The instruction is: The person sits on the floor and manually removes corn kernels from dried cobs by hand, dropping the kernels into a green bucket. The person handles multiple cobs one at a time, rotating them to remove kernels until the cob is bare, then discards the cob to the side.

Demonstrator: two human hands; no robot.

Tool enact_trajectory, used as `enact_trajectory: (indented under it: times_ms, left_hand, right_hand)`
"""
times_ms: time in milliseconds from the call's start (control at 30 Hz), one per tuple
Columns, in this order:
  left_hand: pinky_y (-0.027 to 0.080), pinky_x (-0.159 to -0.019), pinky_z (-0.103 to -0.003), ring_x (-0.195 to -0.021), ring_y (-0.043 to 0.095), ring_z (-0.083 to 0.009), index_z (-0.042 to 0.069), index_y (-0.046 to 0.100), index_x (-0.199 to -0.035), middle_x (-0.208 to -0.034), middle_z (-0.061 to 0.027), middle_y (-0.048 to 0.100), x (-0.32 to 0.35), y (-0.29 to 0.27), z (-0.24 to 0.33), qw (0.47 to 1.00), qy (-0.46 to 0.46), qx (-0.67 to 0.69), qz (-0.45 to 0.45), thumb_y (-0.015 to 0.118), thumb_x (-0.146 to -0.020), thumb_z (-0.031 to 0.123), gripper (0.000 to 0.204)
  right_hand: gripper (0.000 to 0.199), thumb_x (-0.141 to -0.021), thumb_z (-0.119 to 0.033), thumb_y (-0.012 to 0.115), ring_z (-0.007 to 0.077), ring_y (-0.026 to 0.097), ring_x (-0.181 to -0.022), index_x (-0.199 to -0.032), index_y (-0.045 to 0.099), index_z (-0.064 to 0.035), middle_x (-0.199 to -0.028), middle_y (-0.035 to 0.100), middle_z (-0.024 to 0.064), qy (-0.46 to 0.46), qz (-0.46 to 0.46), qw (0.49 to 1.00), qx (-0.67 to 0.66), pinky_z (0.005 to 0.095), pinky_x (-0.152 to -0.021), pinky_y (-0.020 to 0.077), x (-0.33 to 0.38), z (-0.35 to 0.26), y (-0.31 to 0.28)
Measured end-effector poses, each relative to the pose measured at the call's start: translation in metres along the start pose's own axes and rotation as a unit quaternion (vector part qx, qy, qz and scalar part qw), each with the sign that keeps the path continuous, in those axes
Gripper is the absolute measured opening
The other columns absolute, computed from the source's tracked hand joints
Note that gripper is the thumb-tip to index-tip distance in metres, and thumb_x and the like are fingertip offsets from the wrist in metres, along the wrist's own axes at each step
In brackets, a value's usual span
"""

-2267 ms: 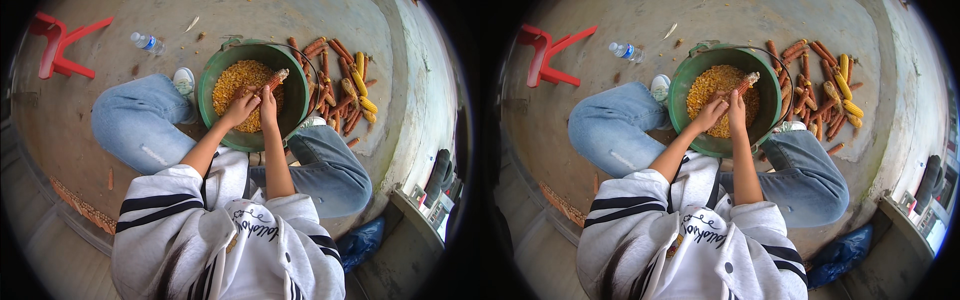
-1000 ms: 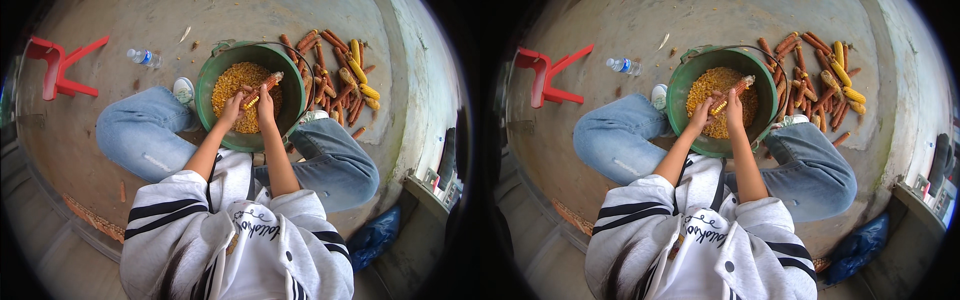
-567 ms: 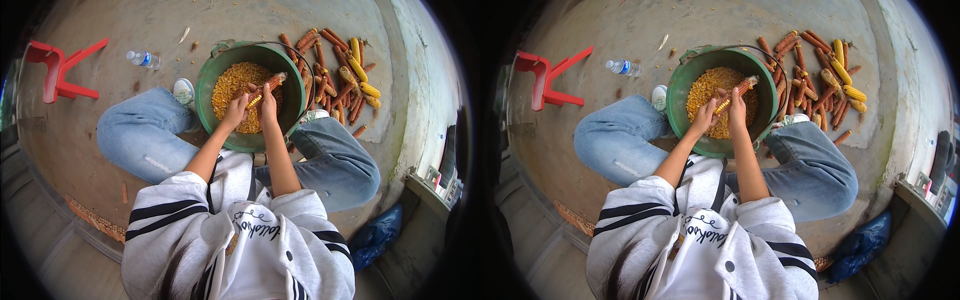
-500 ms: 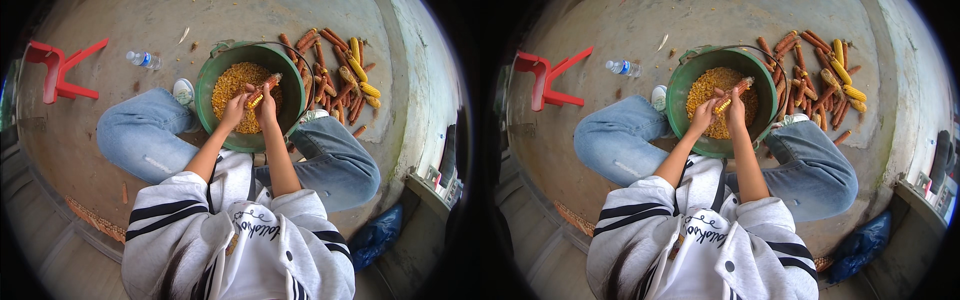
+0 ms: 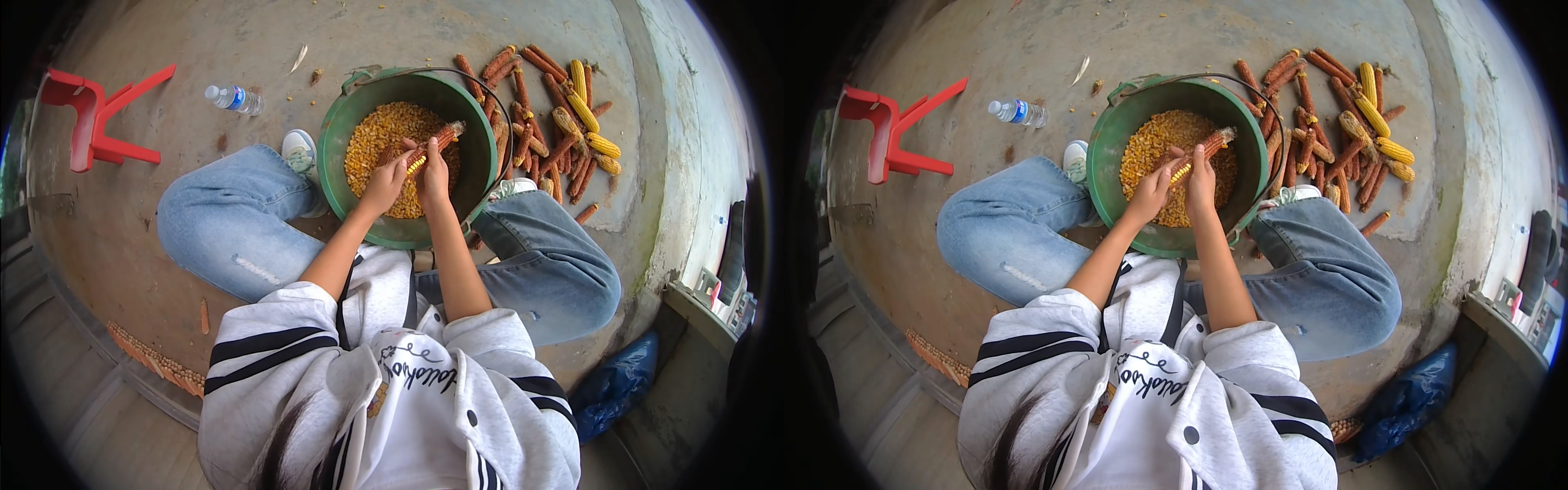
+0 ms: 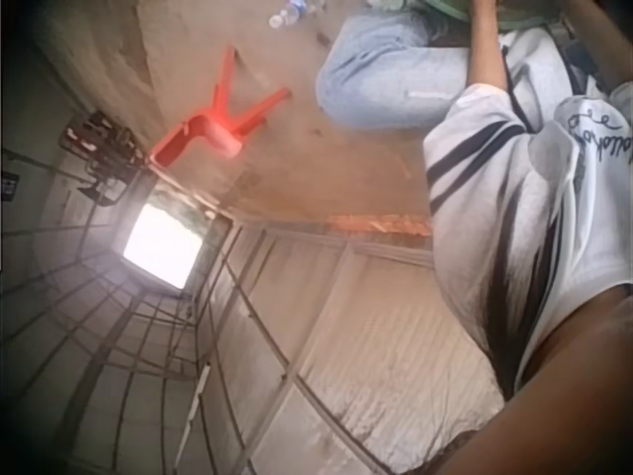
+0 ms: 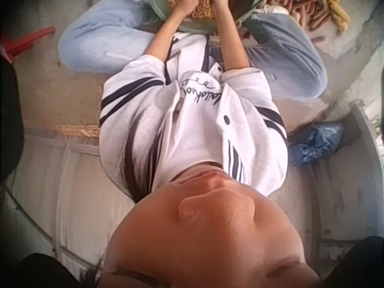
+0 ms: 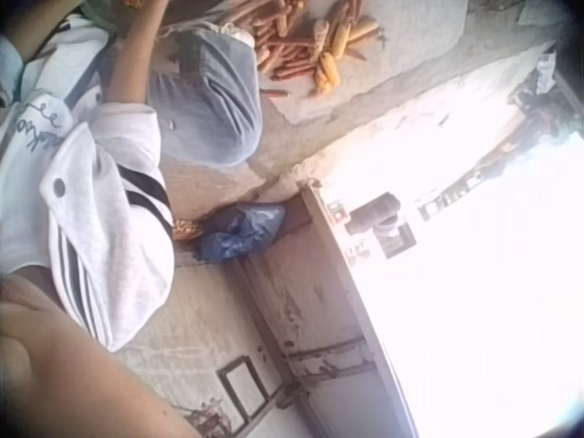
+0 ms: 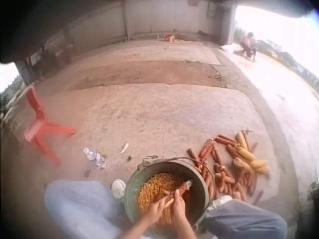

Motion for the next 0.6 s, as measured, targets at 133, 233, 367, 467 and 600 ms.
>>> enact_trajectory:
  times_ms: [133,233,367,467,600]
  left_hand:
    - [0.038,-0.045,-0.024,-0.045,0.046,-0.0091,0.007,0.048,-0.122,-0.073,-0.0088,0.054,0.002,0.0,0.0,0.994,-0.094,0.016,-0.062,0.033,-0.095,0.03,0.039]
    - [0.026,-0.034,-0.018,-0.041,0.037,-0.0047,0.009,0.044,-0.123,-0.07,-0.0019,0.048,0.011,0.004,0.004,0.918,-0.318,0.184,-0.149,0.034,-0.095,0.035,0.039]
    - [0.022,-0.031,-0.015,-0.039,0.033,-0.0035,0.01,0.043,-0.111,-0.071,0.0003,0.044,0.016,0.007,0.009,0.807,-0.412,0.402,-0.13,0.037,-0.094,0.037,0.032]
    - [0.021,-0.031,-0.015,-0.04,0.032,-0.003,0.01,0.043,-0.105,-0.071,0.0007,0.042,0.015,0.008,0.01,0.798,-0.397,0.432,-0.139,0.037,-0.095,0.036,0.028]
    - [0.021,-0.031,-0.015,-0.041,0.032,-0.003,0.011,0.043,-0.105,-0.073,0.0004,0.042,0.016,0.01,0.013,0.801,-0.381,0.441,-0.137,0.035,-0.095,0.033,0.026]
  right_hand:
    - [0.045,-0.093,-0.039,0.039,0.0175,0.057,-0.085,-0.102,0.052,0.0039,-0.1,0.061,0.0135,-0.042,0.022,0.998,0.049,0.0308,-0.079,0.0446,-0.001,-0.006,-0.006]
    - [0.043,-0.093,-0.038,0.039,0.0147,0.056,-0.082,-0.1,0.052,0.0017,-0.101,0.061,0.0131,-0.069,0.039,0.989,0.125,0.0279,-0.075,0.0446,0.0,-0.015,-0.007]
    - [0.044,-0.093,-0.039,0.039,0.012,0.055,-0.078,-0.1,0.054,0.0021,-0.1,0.061,0.0118,-0.064,0.005,0.993,0.099,0.0258,-0.069,0.0444,0.005,-0.02,0.005]
    - [0.047,-0.094,-0.039,0.038,0.012,0.054,-0.076,-0.102,0.056,0.0029,-0.099,0.062,0.0108,-0.081,-0.005,0.993,0.083,0.0262,-0.069,0.0441,0.006,-0.022,0.009]
    - [0.046,-0.094,-0.039,0.038,0.0124,0.054,-0.075,-0.101,0.056,0.0026,-0.1,0.062,0.0113,-0.065,-0.006,0.993,0.098,0.0267,-0.069,0.044,0.004,-0.022,0.008]
Point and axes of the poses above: each hand's wrist, its own x-axis away from the middle knuckle, its own y-axis out of the palm, z = x × y, the point moved 5 cm from there along -x, towards the middle knuckle
